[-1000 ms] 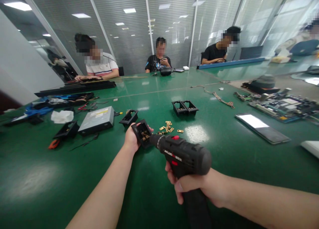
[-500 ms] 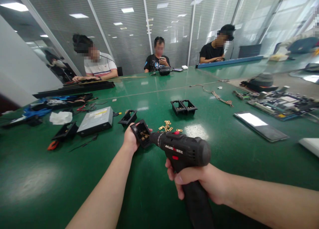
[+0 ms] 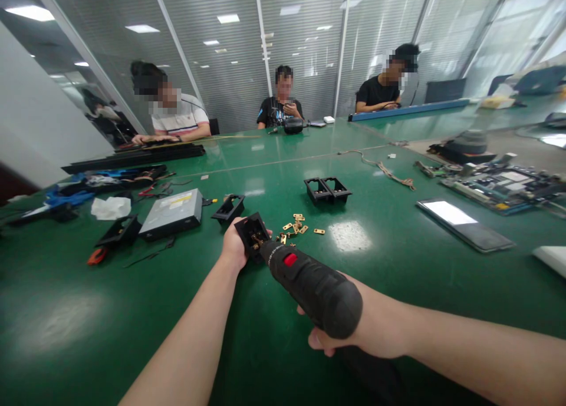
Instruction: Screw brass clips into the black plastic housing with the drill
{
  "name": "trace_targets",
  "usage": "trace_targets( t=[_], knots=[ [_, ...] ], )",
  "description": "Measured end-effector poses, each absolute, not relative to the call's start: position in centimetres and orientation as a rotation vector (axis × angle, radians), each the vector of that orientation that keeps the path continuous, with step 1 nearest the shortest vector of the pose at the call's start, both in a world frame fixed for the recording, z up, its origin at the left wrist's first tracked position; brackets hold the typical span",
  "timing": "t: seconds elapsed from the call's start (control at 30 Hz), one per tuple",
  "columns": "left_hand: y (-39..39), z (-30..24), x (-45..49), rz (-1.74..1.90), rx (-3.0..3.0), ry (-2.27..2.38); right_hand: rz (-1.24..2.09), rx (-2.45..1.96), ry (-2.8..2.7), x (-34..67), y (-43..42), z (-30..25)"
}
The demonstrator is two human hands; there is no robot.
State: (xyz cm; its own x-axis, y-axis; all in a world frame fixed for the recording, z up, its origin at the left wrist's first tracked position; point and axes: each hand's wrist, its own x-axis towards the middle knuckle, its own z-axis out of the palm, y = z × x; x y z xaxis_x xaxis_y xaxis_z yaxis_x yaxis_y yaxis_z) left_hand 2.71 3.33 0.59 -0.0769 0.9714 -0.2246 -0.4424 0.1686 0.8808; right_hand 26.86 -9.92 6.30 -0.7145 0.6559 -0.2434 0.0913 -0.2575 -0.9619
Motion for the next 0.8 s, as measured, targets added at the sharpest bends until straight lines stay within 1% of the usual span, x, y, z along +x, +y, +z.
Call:
trace_targets(
  t=[0.17,0.47,0.7,0.8],
  knots=[
    [3.4,0.5,2.7,1.324,0.674,1.055,2.015,-0.860,-1.606,26.7,-10.2,6.6],
    [3.5,0.5,2.6,1.298,0.590,1.007,1.990,-0.921,-1.588,27.7,-10.1,4.8],
    [3.3,0.6,2.8,1.276,0.654,1.012,1.961,-0.950,-1.639,27.5,-10.3,5.3],
    [3.3,0.6,2.8,1.288,0.641,1.003,2.022,-0.939,-1.628,27.6,-10.2,5.3]
  ],
)
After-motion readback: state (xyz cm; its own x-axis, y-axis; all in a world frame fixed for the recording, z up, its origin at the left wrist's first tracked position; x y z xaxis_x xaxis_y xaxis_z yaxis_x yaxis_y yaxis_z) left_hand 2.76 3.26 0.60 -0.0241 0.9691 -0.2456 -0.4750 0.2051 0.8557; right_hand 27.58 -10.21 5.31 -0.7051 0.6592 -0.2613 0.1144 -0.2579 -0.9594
